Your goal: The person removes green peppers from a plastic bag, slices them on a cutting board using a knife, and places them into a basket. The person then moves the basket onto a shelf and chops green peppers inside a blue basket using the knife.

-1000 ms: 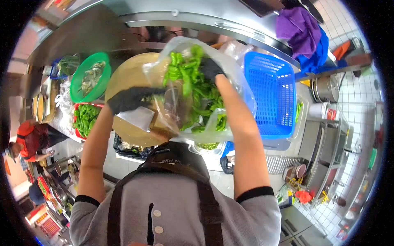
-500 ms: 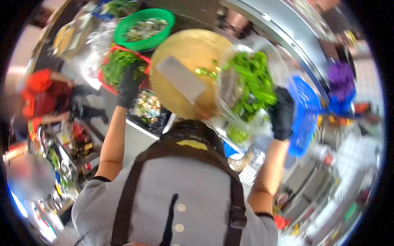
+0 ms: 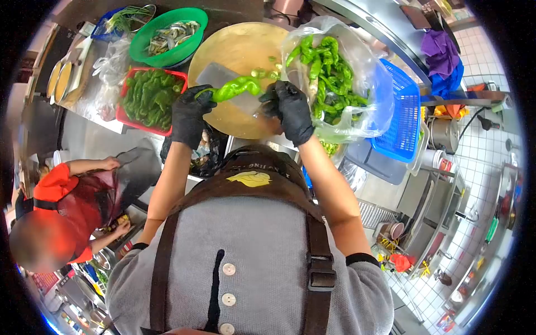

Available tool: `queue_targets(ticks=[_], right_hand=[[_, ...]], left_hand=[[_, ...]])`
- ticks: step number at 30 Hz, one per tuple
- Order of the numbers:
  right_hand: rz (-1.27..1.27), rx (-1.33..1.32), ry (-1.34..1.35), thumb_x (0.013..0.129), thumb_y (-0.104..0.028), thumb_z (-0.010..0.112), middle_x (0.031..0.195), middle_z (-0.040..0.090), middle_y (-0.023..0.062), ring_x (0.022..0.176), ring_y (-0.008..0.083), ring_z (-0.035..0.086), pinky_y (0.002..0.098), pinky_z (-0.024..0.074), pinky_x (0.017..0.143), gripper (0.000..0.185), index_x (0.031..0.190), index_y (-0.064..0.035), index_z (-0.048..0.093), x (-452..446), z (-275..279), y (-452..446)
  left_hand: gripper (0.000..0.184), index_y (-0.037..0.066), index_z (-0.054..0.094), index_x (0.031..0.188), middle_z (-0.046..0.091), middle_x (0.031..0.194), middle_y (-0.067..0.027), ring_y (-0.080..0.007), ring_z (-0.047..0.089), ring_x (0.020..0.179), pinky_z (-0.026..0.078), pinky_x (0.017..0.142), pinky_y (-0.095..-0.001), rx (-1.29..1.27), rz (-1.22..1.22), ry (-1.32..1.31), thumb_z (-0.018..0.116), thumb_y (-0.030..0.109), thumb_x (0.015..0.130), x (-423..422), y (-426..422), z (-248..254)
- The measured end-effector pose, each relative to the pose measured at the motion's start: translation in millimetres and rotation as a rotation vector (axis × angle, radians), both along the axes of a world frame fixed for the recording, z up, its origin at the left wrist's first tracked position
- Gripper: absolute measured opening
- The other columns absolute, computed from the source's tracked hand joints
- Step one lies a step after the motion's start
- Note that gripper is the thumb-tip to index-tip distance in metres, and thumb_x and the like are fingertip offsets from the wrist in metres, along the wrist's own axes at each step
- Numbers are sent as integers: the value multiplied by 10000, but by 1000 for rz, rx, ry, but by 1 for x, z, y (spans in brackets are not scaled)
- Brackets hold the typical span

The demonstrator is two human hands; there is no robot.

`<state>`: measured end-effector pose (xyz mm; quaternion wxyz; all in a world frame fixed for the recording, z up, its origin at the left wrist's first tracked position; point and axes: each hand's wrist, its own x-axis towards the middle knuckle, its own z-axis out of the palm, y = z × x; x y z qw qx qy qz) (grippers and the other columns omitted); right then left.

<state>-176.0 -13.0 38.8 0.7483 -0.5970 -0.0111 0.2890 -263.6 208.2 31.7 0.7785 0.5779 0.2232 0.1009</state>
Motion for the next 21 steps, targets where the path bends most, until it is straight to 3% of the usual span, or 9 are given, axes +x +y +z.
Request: queue_targets(ticks=[2, 4, 6, 12, 15, 16, 18, 20, 21], right_hand=[[98, -475, -419, 860, -268, 586, 866, 621, 130, 670, 219, 610, 304, 487, 560, 254, 1006, -62, 555, 3, -54, -7], [284, -1079, -1172, 768, -292, 669, 935, 604, 172, 812, 327, 603, 397, 488, 694, 381, 1042, -63, 536, -9, -74, 2], [469, -1205, -964, 723, -207, 651, 928, 581, 202, 891, 375, 573, 452, 463, 766, 369, 1024, -53, 503, -17, -77, 15], [512, -1100, -889, 733, -112, 574, 895, 599, 218, 884, 370, 601, 450, 487, 741, 246, 947, -24, 494, -12, -92, 19], [616, -1130, -987, 757, -164, 581, 980, 586, 235, 916, 383, 590, 415, 495, 763, 307, 1021, -19, 521, -14, -97, 3], [416, -867, -1057, 771, -157, 630, 1055, 566, 224, 1001, 325, 574, 363, 486, 824, 398, 1133, -28, 528, -25, -84, -7], [89, -81, -309, 782, -9, 660, 1089, 557, 118, 1056, 197, 519, 325, 447, 885, 586, 1295, -55, 381, -44, -23, -2], [-188, 286, -138, 808, 1, 628, 1006, 565, 66, 900, 199, 582, 299, 464, 826, 479, 1226, -52, 400, -36, 16, -10], [-280, 196, -196, 810, 3, 623, 1002, 571, 63, 893, 192, 581, 294, 467, 806, 441, 1196, -46, 414, -26, 34, -20]], left_hand=[[257, 11, 613, 1036, 641, 870, -63, -135, 602, 692, 461, 608, -238, -36, 30, 3, 638, 155, 824, -3, 18, -26], [237, 31, 608, 1024, 626, 879, -61, -148, 594, 717, 470, 628, -256, -96, 86, 98, 630, 158, 825, -10, 26, -35], [221, 44, 604, 1020, 619, 887, -54, -154, 588, 742, 475, 649, -269, -194, 120, 79, 619, 152, 828, -13, 38, -70], [116, 104, 584, 879, 490, 647, 11, -107, 466, 553, 392, 510, -230, -630, 277, 135, 635, 187, 816, -28, 16, -45], [108, 108, 579, 870, 468, 640, 30, -78, 446, 559, 365, 499, -206, -339, 87, 112, 610, 208, 842, -26, 7, -49], [109, 105, 577, 871, 480, 652, 30, -63, 448, 574, 360, 500, -199, -156, 27, 78, 600, 209, 853, -22, 2, -49], [108, 75, 570, 919, 521, 737, 0, -76, 484, 651, 390, 536, -219, 138, -188, 35, 589, 162, 856, -8, -27, -33], [223, 15, 557, 1052, 591, 939, -88, -170, 577, 817, 484, 637, -303, 176, -530, 95, 583, 38, 832, 8, -72, -4], [232, 17, 548, 1086, 579, 971, -82, -141, 562, 860, 484, 697, -288, 203, -583, -126, 578, 74, 863, 16, -91, -6]])
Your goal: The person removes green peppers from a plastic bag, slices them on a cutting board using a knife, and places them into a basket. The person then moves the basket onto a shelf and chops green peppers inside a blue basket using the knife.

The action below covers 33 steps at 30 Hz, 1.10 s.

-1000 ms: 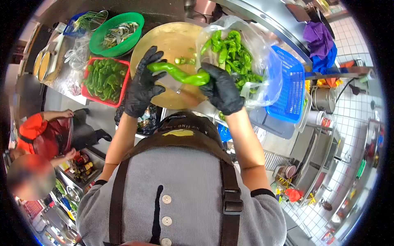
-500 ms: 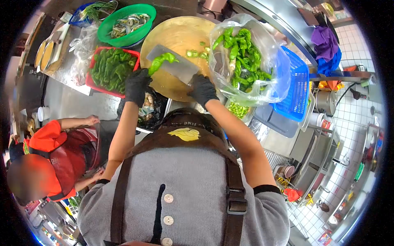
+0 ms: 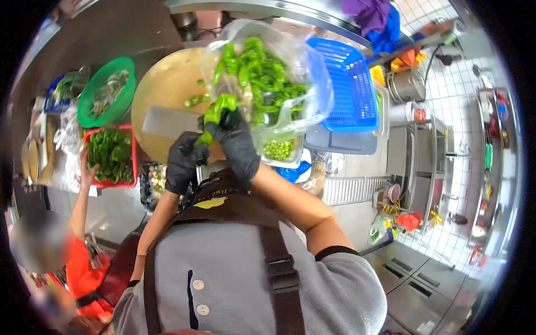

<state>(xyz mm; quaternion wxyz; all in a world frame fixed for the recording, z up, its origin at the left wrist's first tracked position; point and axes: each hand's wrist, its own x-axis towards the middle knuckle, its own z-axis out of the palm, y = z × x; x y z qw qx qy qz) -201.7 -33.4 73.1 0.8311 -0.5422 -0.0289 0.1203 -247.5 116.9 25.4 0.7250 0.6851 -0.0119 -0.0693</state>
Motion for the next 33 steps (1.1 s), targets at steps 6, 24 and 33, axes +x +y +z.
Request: queue_targets(ticks=[6, 24, 33], right_hand=[[210, -1324, -646, 781, -316, 631, 935, 616, 212, 861, 327, 590, 403, 446, 783, 370, 937, 18, 603, 136, -30, -114], [448, -1515, -634, 693, -165, 636, 1039, 624, 186, 953, 306, 603, 362, 471, 832, 382, 1049, -26, 625, 322, -88, -141], [920, -1447, -719, 750, -185, 639, 1064, 611, 178, 973, 317, 585, 393, 455, 861, 422, 1160, -106, 581, 246, -71, -181]], left_hand=[[278, 16, 544, 1137, 599, 1004, -57, -139, 568, 924, 460, 821, -276, 60, 10, -58, 564, 39, 861, 25, -18, -6], [206, 4, 582, 1052, 620, 975, -73, -138, 579, 890, 452, 816, -270, 306, 310, 29, 539, -8, 851, 32, -16, 14], [226, 65, 610, 1015, 610, 960, -98, -237, 591, 877, 468, 753, -314, 423, 196, -299, 613, 30, 792, 92, -54, 24]])
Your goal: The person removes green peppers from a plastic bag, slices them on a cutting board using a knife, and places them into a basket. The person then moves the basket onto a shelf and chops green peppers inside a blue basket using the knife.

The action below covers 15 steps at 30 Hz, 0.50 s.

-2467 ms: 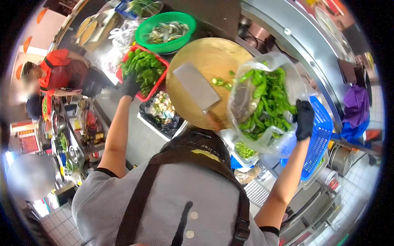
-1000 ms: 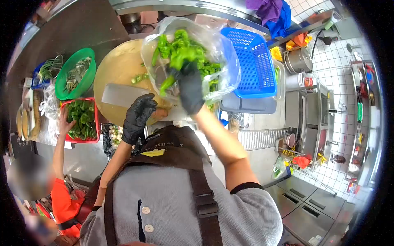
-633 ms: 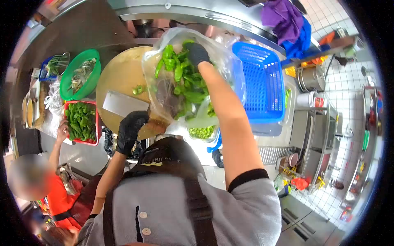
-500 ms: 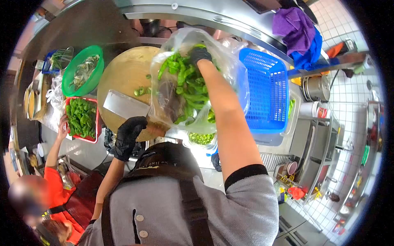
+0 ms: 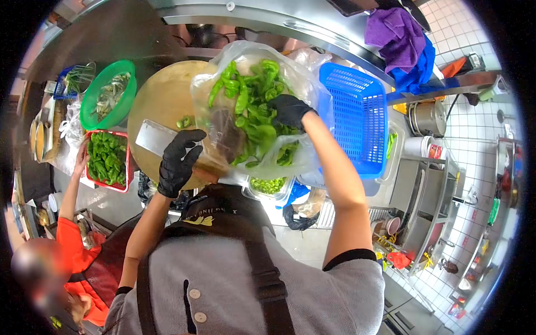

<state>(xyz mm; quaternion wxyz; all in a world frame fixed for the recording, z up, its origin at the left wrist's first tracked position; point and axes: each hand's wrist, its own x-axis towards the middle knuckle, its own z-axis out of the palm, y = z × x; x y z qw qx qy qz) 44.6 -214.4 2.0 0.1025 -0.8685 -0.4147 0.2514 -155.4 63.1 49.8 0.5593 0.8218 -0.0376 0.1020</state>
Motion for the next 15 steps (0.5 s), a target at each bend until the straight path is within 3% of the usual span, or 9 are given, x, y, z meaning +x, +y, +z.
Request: queue_targets(ticks=[1, 4, 7, 10, 14, 15], right_hand=[[-73, 18, -51, 749, -183, 626, 1041, 614, 187, 961, 328, 587, 406, 460, 848, 400, 1137, -91, 591, 5, -2, 9], [-191, 0, -185, 737, -194, 597, 1000, 623, 200, 917, 347, 597, 425, 472, 812, 353, 1066, -69, 620, 54, -33, 48], [-190, -93, -360, 765, -221, 550, 1058, 615, 185, 937, 340, 602, 414, 474, 814, 350, 1078, -77, 612, 100, -86, 80], [-368, -315, -62, 768, -265, 538, 1103, 601, 185, 986, 322, 596, 403, 472, 829, 394, 1102, -64, 594, 107, -81, 105], [-39, -257, -79, 706, -348, 641, 1101, 594, 200, 1022, 316, 566, 378, 437, 888, 541, 1134, -26, 568, 131, -81, 87], [-105, 22, -56, 685, -315, 666, 1113, 585, 200, 994, 324, 575, 394, 449, 860, 551, 1140, -24, 557, 133, -88, 68]], left_hand=[[255, 65, 602, 1030, 606, 969, -113, -269, 589, 892, 469, 764, -329, 12, -25, 34, 616, 23, 778, 1, -3, 1], [299, 52, 594, 1068, 603, 1049, -102, -225, 582, 954, 455, 822, -310, 124, -86, 79, 598, -5, 774, 8, -8, -3], [321, 57, 587, 1087, 599, 1047, -108, -243, 579, 977, 448, 843, -320, 201, -75, -17, 595, -4, 772, 18, -16, 2], [314, 50, 585, 1086, 596, 1047, -112, -246, 576, 988, 444, 850, -328, 238, -69, 42, 589, -4, 777, 9, -10, 11], [291, 42, 583, 1076, 597, 1035, -106, -223, 577, 969, 447, 840, -314, 112, 71, 92, 583, -10, 790, -28, 17, -13], [280, 47, 586, 1068, 600, 1019, -100, -217, 578, 961, 450, 830, -310, 65, 109, 137, 588, -8, 794, -35, 23, -14]])
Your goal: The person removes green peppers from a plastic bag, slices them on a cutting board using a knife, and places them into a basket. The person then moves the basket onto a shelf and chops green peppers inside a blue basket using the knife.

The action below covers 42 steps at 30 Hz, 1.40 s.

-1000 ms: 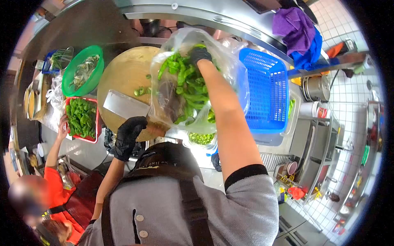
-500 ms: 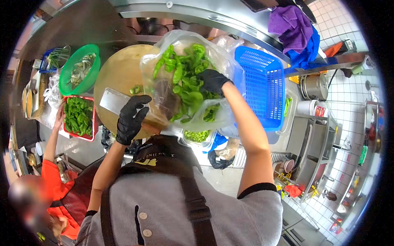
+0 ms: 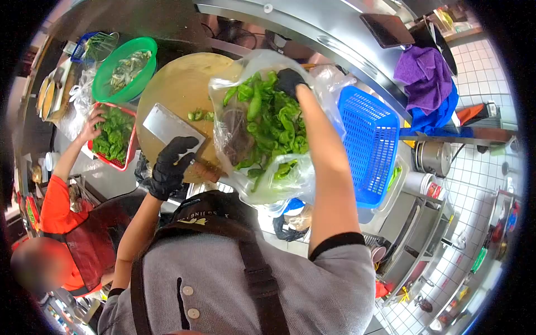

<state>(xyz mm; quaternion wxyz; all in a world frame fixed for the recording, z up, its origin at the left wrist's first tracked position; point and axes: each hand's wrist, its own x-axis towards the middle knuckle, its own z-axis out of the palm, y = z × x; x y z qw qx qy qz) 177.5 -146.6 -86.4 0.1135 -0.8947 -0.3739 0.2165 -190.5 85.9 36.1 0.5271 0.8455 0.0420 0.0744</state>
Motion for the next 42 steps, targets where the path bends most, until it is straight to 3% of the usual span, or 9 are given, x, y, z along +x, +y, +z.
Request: queue_targets(ticks=[5, 8, 15, 20, 24, 33, 36, 38, 42], right_hand=[[-96, 661, 372, 711, 2, 629, 1110, 599, 101, 969, 178, 569, 292, 450, 861, 473, 1173, -26, 531, -71, 95, -50], [-105, 638, 253, 766, 8, 620, 1207, 538, 92, 1043, 193, 550, 303, 442, 912, 486, 1229, 14, 471, -144, 164, -36], [-338, 1207, 1154, 816, 1, 598, 1160, 573, 97, 1039, 184, 552, 311, 445, 905, 373, 1181, 18, 524, -294, 184, 65], [-201, 976, 732, 799, -8, 616, 1091, 606, 84, 978, 179, 566, 303, 452, 879, 332, 1127, 9, 567, -352, 178, 132], [-299, 1005, 1003, 839, -10, 568, 1070, 611, 88, 953, 172, 572, 295, 458, 874, 301, 1138, 18, 562, -370, 158, 132], [-353, 961, 916, 810, -86, 661, 942, 648, 40, 814, 102, 581, 246, 470, 754, 212, 1009, -18, 630, -372, 142, 63], [-406, 936, 384, 805, -105, 628, 945, 667, 102, 833, 174, 625, 274, 479, 759, 189, 974, -23, 649, -321, 102, 22], [-405, 432, -216, 803, -133, 610, 853, 680, 105, 780, 169, 641, 288, 493, 744, 203, 973, -32, 655, -266, 106, -5], [41, -238, -376, 780, -246, 522, 782, 661, 151, 673, 273, 631, 366, 508, 620, 254, 708, -56, 675, -114, 51, -35]], left_hand=[[214, 34, 588, 1067, 601, 1036, -36, -126, 560, 944, 446, 832, -264, -333, 67, 73, 543, -4, 861, -20, 11, 9], [214, 28, 587, 1072, 610, 1044, -50, -122, 561, 969, 446, 853, -259, -493, 11, 8, 540, -7, 867, -21, 9, 8], [276, -8, 556, 1133, 613, 1062, -65, -121, 565, 943, 453, 829, -251, -693, 47, 1, 569, 51, 863, -52, 5, 34], [299, -14, 513, 1143, 556, 828, -21, -89, 507, 700, 433, 617, -225, -784, 213, 129, 519, 181, 916, -103, 42, 19], [407, -34, 500, 1130, 435, 657, 16, -97, 420, 588, 371, 550, -206, -1996, 230, 119, 535, 299, 899, -135, 81, -17], [219, 67, 570, 1018, 593, 810, -72, -180, 561, 719, 474, 684, -274, -1803, 515, -119, 519, 238, 891, -165, 110, -80], [149, 67, 518, 991, 580, 860, -69, -199, 554, 815, 465, 728, -306, -1829, 339, -50, 491, 115, 853, -175, 118, -116], [141, 59, 508, 964, 568, 840, -84, -218, 546, 796, 453, 711, -313, -1751, 370, -8, 507, 103, 830, -169, 113, -119], [243, 44, 509, 1050, 575, 882, -93, -220, 548, 809, 455, 707, -323, -1008, 426, 39, 520, 77, 809, -144, 80, -80]])
